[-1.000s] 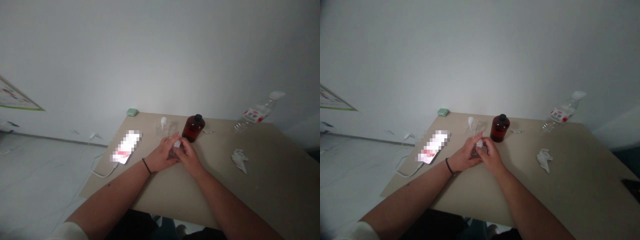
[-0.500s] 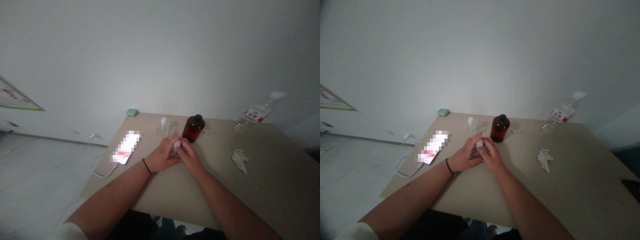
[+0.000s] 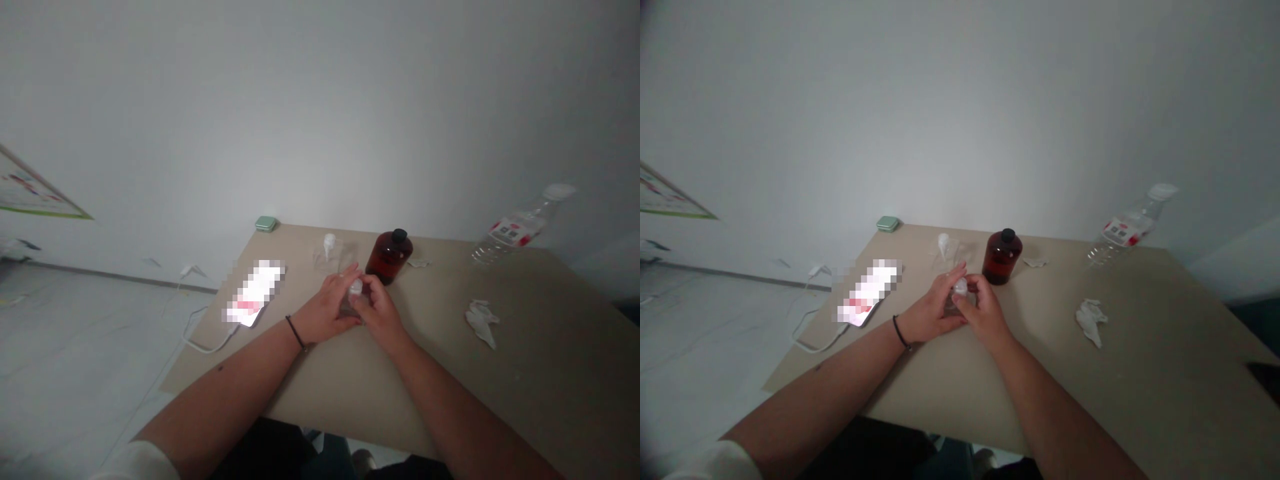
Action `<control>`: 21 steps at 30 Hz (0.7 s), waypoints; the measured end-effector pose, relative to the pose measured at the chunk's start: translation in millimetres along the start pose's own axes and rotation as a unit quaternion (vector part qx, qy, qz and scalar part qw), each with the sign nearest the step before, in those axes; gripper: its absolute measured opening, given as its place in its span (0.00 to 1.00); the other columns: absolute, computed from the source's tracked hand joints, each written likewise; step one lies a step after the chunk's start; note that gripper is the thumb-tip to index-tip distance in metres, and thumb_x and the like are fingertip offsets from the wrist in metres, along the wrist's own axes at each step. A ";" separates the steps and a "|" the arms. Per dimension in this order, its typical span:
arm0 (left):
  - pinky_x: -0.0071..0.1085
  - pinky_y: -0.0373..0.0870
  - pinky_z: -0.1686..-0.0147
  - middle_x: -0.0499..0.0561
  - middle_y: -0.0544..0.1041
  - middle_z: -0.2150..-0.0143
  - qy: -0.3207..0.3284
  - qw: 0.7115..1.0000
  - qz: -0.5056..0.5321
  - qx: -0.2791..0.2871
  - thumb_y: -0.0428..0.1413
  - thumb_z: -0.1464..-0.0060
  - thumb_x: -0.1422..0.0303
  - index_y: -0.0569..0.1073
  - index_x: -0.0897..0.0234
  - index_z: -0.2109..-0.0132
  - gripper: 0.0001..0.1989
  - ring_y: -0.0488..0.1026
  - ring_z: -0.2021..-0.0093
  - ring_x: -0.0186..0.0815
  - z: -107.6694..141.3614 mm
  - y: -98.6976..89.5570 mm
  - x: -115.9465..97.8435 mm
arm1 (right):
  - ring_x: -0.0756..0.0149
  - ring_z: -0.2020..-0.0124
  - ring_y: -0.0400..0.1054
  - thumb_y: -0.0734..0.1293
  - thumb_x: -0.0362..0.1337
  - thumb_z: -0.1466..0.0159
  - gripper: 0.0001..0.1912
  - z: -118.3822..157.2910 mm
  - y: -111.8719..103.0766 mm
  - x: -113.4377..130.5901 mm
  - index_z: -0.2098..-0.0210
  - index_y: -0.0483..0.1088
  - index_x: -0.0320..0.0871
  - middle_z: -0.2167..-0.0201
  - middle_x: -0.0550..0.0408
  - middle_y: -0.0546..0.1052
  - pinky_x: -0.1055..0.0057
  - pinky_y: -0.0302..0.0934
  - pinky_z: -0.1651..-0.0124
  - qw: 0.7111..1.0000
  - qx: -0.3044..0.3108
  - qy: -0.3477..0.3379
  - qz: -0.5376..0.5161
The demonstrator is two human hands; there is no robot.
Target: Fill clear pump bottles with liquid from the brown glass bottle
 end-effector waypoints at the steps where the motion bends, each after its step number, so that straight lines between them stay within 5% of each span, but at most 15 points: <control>1: 0.59 0.55 0.32 0.66 0.53 0.26 0.000 1.000 -0.003 -0.001 0.64 0.44 0.64 0.43 0.55 0.27 0.48 0.53 0.27 0.54 0.0 -0.1 0.0 | 0.58 0.56 0.71 0.69 0.49 0.38 0.15 -0.2 0.0 -0.8 0.56 0.68 0.50 0.59 0.54 0.75 0.58 0.65 0.48 1.000 0.001 0.001 0.002; 21: 0.58 0.54 0.32 0.65 0.52 0.25 -0.005 1.000 -0.001 0.018 0.62 0.42 0.64 0.45 0.55 0.27 0.45 0.52 0.26 0.54 -2.1 -1.5 -3.7 | 0.55 0.50 0.70 0.66 0.54 0.36 0.19 -0.4 -1.1 3.2 0.52 0.69 0.51 0.53 0.51 0.75 0.56 0.64 0.44 1.000 0.023 -0.003 0.001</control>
Point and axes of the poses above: each hand's wrist, its own z-axis away from the middle knuckle, its own y-axis out of the palm, x = y × z, the point moved 5 cm from there along -z, towards the middle knuckle
